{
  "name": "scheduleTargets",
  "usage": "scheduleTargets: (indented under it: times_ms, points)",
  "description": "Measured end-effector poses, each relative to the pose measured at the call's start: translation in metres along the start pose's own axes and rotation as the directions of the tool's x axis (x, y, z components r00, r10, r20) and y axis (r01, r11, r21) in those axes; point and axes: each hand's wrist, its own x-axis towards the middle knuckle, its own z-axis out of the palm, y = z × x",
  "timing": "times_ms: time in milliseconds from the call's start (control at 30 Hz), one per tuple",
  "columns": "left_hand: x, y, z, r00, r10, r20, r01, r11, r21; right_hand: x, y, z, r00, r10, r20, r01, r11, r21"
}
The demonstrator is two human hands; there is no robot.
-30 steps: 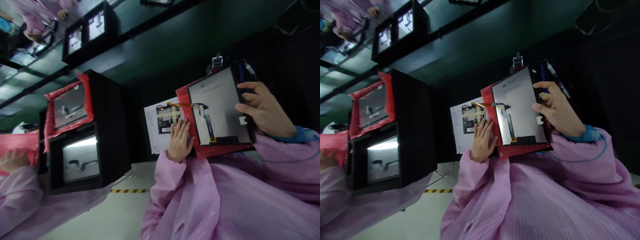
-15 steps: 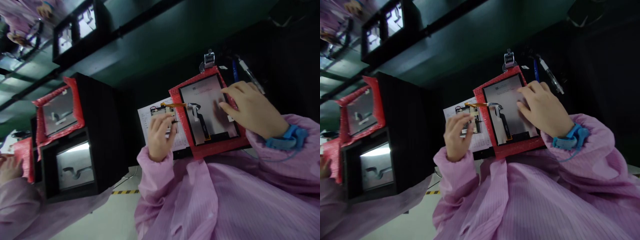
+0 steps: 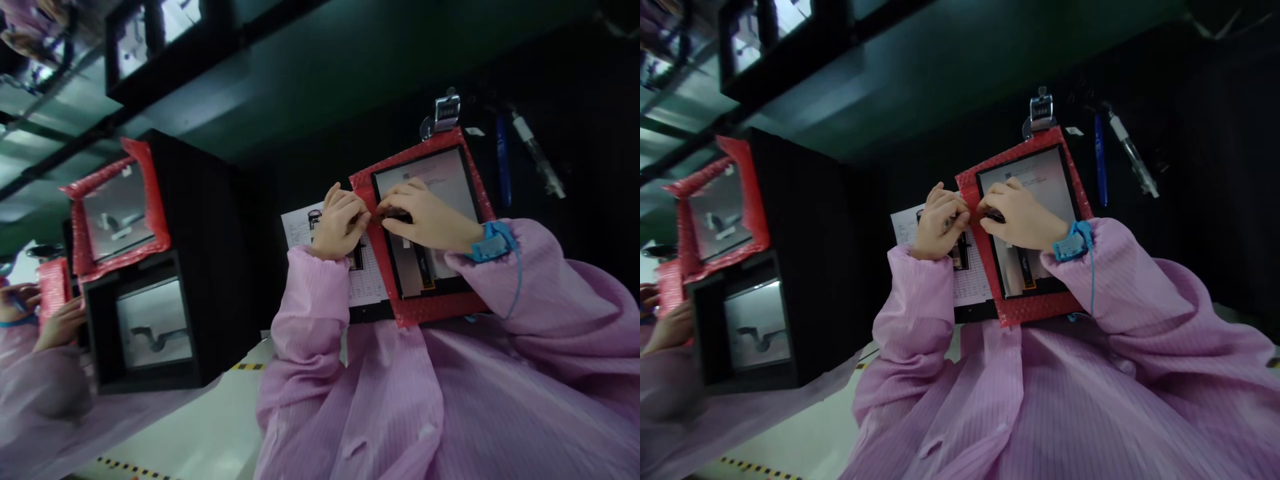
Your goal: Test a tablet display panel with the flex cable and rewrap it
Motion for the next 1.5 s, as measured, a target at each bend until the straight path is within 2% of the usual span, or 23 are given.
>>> scheduleTargets:
  times_ms: [300, 467, 700, 900, 1200, 1500]
  points:
    - [-0.002, -0.004, -0.007, 0.997, -0.047, 0.069, 0.047, 0.999, -0.008, 0.002, 0.004, -0.002, 1.0, 0.007, -0.02, -0.006, 1.0, 0.025]
    - [0.0, 0.002, -0.001, 0.998, -0.028, 0.058, 0.029, 0.999, -0.019, -0.001, 0.008, -0.006, 1.0, 0.011, 0.002, -0.011, 1.0, -0.029]
    - [0.006, 0.018, 0.016, 1.0, 0.008, -0.014, -0.009, 1.0, -0.004, -0.002, 0.009, -0.007, 1.0, 0.016, 0.011, -0.015, 1.0, -0.025]
    - [0.006, 0.018, 0.016, 1.0, 0.006, -0.008, -0.006, 1.0, -0.008, -0.001, 0.009, -0.008, 0.999, 0.035, 0.015, -0.035, 0.999, -0.015]
    - [0.006, 0.024, 0.019, 1.0, 0.003, 0.029, -0.006, 0.994, 0.106, -0.002, 0.01, -0.003, 1.0, 0.019, 0.006, -0.019, 0.999, -0.051]
    - [0.004, 0.023, 0.02, 0.999, 0.032, -0.018, -0.03, 0.995, 0.094, -0.005, 0.011, -0.004, 0.999, 0.002, 0.052, 0.001, 0.998, -0.065]
